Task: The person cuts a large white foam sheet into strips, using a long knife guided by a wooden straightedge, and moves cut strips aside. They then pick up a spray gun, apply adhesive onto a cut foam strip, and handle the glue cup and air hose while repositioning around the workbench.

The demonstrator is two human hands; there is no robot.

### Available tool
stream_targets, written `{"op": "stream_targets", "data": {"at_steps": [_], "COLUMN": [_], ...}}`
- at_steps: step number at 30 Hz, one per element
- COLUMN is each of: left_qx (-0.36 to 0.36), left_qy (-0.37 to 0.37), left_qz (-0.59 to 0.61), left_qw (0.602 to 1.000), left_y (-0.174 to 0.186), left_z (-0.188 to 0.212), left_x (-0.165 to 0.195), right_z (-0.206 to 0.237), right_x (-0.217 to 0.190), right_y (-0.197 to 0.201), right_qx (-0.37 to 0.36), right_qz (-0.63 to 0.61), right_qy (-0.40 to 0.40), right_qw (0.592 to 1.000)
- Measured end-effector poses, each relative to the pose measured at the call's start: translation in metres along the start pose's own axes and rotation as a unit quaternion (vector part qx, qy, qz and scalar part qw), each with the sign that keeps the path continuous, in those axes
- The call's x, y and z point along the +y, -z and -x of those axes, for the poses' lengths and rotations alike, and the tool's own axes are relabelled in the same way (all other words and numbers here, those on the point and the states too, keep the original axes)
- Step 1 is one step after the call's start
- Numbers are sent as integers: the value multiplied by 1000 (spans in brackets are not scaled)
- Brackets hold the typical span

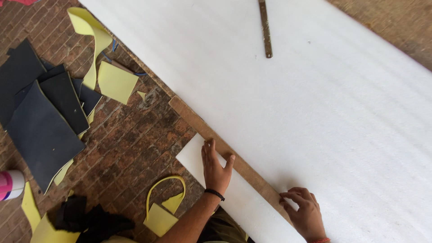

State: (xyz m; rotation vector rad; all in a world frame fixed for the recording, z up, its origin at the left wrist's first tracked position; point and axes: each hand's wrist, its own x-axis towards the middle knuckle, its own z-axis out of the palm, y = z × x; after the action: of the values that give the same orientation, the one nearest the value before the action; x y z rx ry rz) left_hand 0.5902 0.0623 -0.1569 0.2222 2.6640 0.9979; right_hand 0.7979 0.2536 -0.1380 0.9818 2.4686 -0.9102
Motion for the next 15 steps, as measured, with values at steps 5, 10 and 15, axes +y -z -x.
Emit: {"op": "stream_targets", "data": {"at_steps": [5,10,15], "left_qx": [27,33,35], "left_qy": [87,97,81], "left_qz": [-5,-36,-37], "left_qw": [996,994,995], "left_y": [-20,-28,-27], "left_z": [-3,-4,0], "left_x": [24,30,25], "right_z": [0,3,-1], "right_x": [-8,-21,-36], "right_y": [11,25,45], "right_qx": [-57,-87,-139], "right_qz": [-9,9,64], "right_qy": [-75,-110,-114], "right_qw": [995,990,982]}}
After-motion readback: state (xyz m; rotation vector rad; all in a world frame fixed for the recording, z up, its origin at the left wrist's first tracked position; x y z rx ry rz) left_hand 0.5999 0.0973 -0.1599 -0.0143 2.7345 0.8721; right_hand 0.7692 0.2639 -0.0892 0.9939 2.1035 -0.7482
